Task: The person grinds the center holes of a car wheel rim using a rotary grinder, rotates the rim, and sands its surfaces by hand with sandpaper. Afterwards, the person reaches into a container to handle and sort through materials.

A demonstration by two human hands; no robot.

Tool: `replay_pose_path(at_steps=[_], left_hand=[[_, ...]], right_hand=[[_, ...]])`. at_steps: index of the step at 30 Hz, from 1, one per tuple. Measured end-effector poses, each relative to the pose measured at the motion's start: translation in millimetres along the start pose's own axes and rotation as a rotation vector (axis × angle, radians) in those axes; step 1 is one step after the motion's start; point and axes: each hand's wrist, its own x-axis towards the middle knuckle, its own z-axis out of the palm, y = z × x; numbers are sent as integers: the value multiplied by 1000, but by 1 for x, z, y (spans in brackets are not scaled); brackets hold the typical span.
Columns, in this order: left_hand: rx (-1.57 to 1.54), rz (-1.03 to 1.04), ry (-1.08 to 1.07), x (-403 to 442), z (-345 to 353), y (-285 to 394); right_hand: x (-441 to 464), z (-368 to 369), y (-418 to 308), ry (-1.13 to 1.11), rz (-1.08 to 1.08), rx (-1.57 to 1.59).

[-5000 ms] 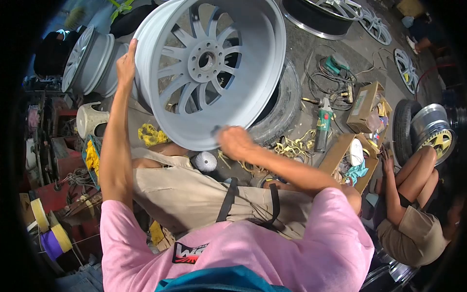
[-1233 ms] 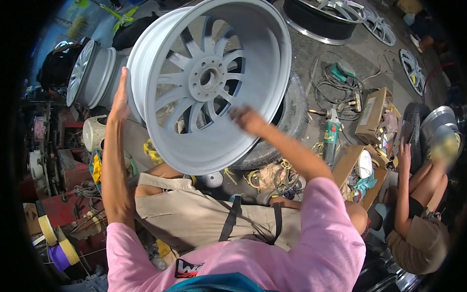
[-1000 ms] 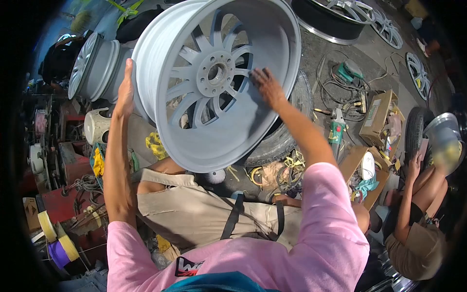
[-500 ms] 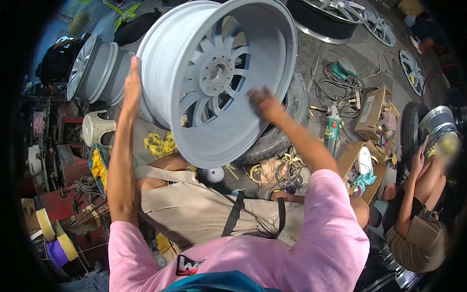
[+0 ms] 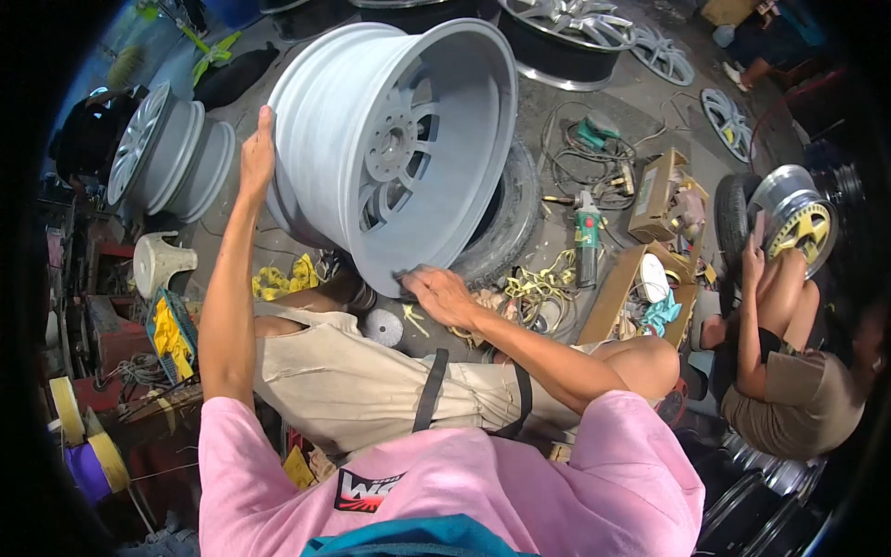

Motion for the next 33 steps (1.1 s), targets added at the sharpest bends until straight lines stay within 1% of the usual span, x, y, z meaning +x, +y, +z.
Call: replay_pose_path(at_steps=[1,2,4,5,6,8,9,10,12,13,14,15,16,18,19,20,21,22,23,25,26,27,28,30,31,32,33], left_hand=[[12,54,41,-1,-1,-3],[1,68,45,-5,-2,-8],[-68,177,28,-19,-5,-30],[-33,179,-9,-25,-8,-44],[-33,184,-2,-33,-10,-59],[43,155,-80,-50,-14,-91],[50,152,-125,-61,-14,-104],[56,151,-171,-73,-14,-113],[29,108,-137,-100,-8,-116],[-107,-82,-215,-110,-8,-110],[-109,-76,-216,-111,-5,-116],[-80,29,-126,-109,3,-123],[-53,129,-36,-106,10,-129],[-72,115,-19,-102,14,-127],[-49,123,-33,-95,12,-126],[-21,133,-51,-88,11,-125],[22,181,-19,-82,7,-111],[-2,260,23,-71,3,-96],[-24,332,62,-61,-1,-73],[116,304,102,-37,-6,-11],[155,327,143,-11,3,21],[181,324,155,11,10,22],[193,315,141,21,15,20],[121,237,208,40,17,20],[135,235,206,45,13,16],[24,198,148,47,7,9],[-88,153,93,46,4,1]], right_hand=[[-2,-9,-20,-85,63,147],[-3,-9,-25,-72,56,137],[-10,-7,-33,-5,4,396],[-14,-3,-31,9,-28,344],[-17,7,-15,9,-37,342],[-16,34,37,103,-72,31],[-16,42,56,206,-102,-17],[-13,50,73,288,-67,-93],[-8,52,68,317,19,-133],[-10,56,63,319,19,-131],[-11,55,48,257,9,-92],[-10,49,32,198,-4,-62],[-10,43,16,204,-7,-74],[-12,32,-11,176,-5,61],[-10,26,-17,183,-5,55],[-8,23,-22,186,28,213],[-5,19,-29,187,64,376],[-2,17,-36,192,75,387],[1,11,-49,213,28,573],[9,-18,-90,238,-39,943],[12,-39,-109,248,-44,1134],[15,-46,-119,232,-87,1221],[20,-39,-113,234,-70,1235],[41,-17,-96,89,11,1164],[47,7,-85,141,-29,916],[59,34,-52,14,-40,785],[57,43,-38,37,-113,596]])
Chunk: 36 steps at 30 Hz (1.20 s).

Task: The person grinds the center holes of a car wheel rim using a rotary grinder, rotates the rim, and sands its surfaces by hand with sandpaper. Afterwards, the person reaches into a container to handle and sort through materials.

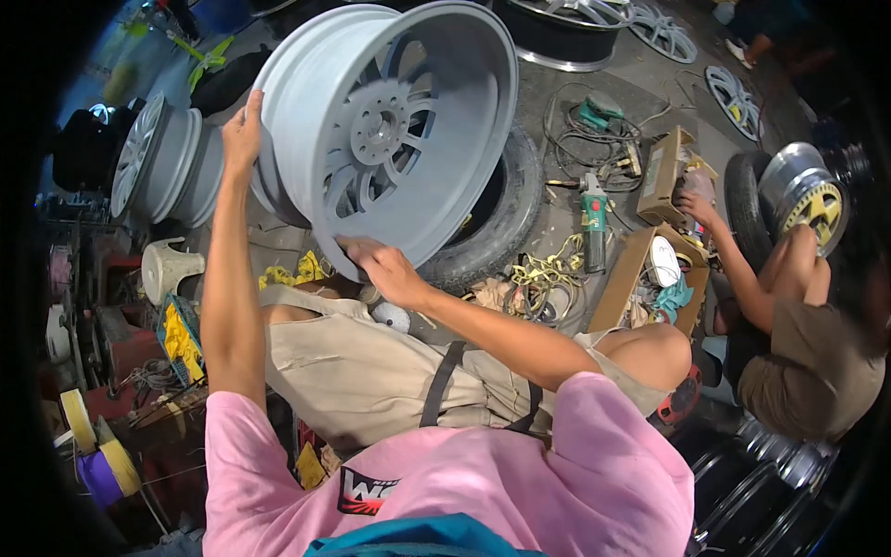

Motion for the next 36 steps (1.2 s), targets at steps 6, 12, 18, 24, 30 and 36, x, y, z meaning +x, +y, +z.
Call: replay_pose_path(at_steps=[6,12,18,24,30,36], left_hand=[[-38,-59,67,10,-1,-8],[-69,-75,68,22,-6,-26],[-107,-40,68,21,-3,-24],[-137,-109,23,12,-6,-20],[-115,-37,25,14,-8,-26],[-144,-97,5,14,-4,-17]], right_hand=[[59,-185,139,-243,-406,-1462],[155,-341,-4,-393,-350,-2259],[101,-274,104,-53,-423,-1519],[55,-35,79,-244,-36,-369],[152,-227,145,-410,-380,-1454],[231,-316,56,-247,-428,-2364]])
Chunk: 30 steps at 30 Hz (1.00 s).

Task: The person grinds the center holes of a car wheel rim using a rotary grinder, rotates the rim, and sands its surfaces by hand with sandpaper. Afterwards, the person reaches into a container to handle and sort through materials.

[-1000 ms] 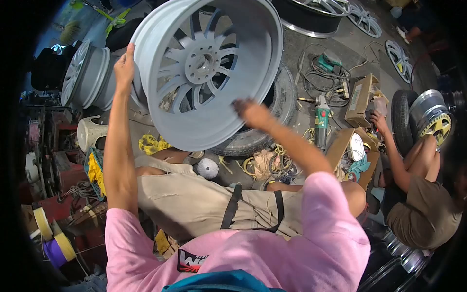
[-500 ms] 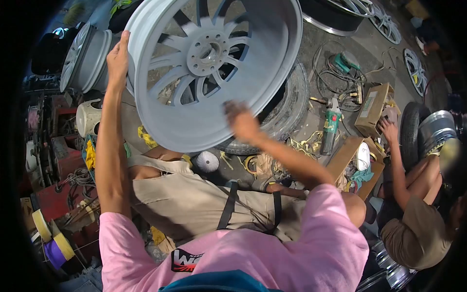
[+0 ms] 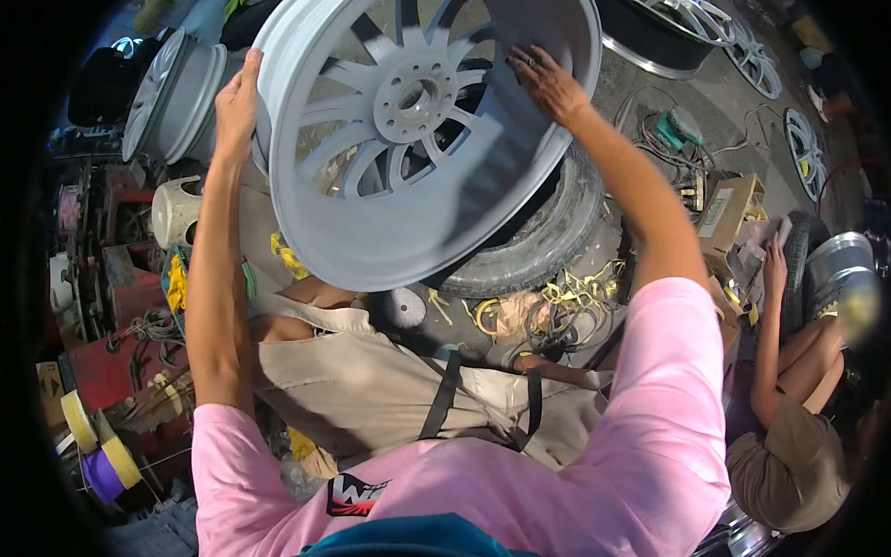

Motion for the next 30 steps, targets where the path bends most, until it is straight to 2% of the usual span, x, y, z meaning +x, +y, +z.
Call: replay_pose_path(at_steps=[1,2,3,4,5,6,7,8,10,11,13,14,15,16,17,18,19,21,24,25,26,27,28,29,30], left_hand=[[2,8,2,3,0,-1],[30,26,23,3,-1,0],[59,37,38,1,0,0],[74,35,48,3,-1,-4],[78,38,45,4,-1,-3],[71,35,47,3,-1,-3],[63,29,50,2,-2,-5],[62,22,49,0,-2,-6],[35,-65,-5,0,-6,-2],[28,-55,-12,2,-6,-1],[49,-28,2,4,-4,-4],[51,-28,14,3,-3,-1],[42,-15,6,0,-1,1],[33,-9,17,-2,0,3],[29,-6,28,-2,0,4],[46,0,32,-2,0,4],[47,-3,27,0,0,2],[40,-9,19,4,-2,-2],[27,-2,47,1,-1,2],[22,11,46,3,1,2],[36,6,33,6,0,-2],[52,-3,19,8,-2,-3],[44,-7,27,2,1,4],[42,-7,32,-2,3,7],[28,18,28,-6,4,9]], right_hand=[[3,-10,-7,-68,-21,-2],[6,-3,-45,-60,43,17],[20,62,-120,352,143,332],[12,0,-164,169,179,689],[30,6,-245,159,162,633],[29,-42,-288,440,328,1002],[17,-99,-293,492,188,1543],[7,-169,-280,260,270,1784],[-13,-220,-266,430,183,2111],[-17,-210,-264,438,193,2101],[-39,-160,-258,274,-20,1751],[-44,-111,-238,55,-7,1640],[-52,-34,-218,332,-53,926],[-56,-16,-155,152,-104,413],[-51,12,-98,221,16,669],[-56,3,-30,242,25,270],[-54,-66,28,-158,-57,84],[-38,-62,73,7,88,21],[-61,-86,87,80,84,-19],[-76,-75,76,160,104,82],[-86,-51,48,249,120,180],[-96,-33,0,133,245,283],[-107,-3,-60,229,341,600],[-117,-10,-122,206,387,800],[-123,-46,-178,28,418,683]])
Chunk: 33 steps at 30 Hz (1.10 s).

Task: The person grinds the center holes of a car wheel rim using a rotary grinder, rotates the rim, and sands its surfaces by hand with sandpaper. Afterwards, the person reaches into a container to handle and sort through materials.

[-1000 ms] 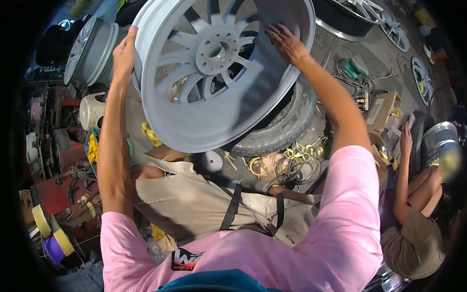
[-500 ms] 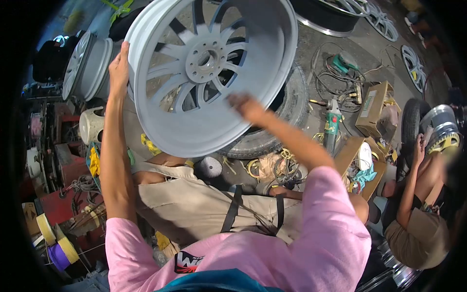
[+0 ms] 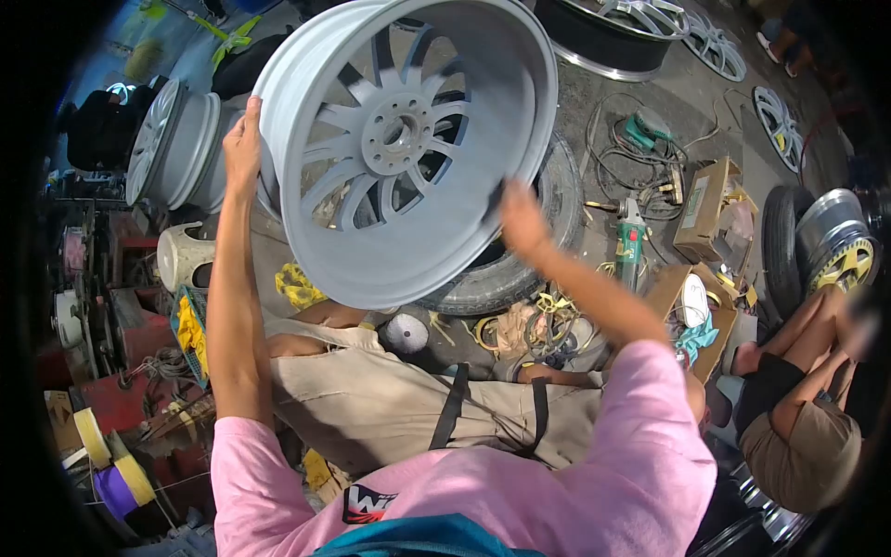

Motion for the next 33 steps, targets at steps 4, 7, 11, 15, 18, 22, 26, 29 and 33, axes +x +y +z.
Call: replay_pose_path(at_steps=[4,7,11,15,18,22,26,29,33], left_hand=[[-6,25,-1,-2,-4,-3],[-33,33,-2,0,-1,-8],[-10,21,-5,4,-5,-10],[7,11,-20,16,-6,-25],[1,20,8,14,-3,-25],[-11,15,3,5,-4,-13],[4,45,32,7,-2,-16],[-21,37,-7,4,-2,-14],[55,77,32,1,-2,-11]], right_hand=[[-38,-108,-174,-259,-26,664],[8,-203,-188,-72,-134,1350],[90,-331,-77,185,25,2442],[75,-307,-20,573,151,2052],[34,-185,-38,114,367,1223],[-39,-71,-83,285,54,712],[-39,-30,-47,75,-334,474],[0,-51,43,-215,-232,41],[61,-125,114,-323,-300,-574]])
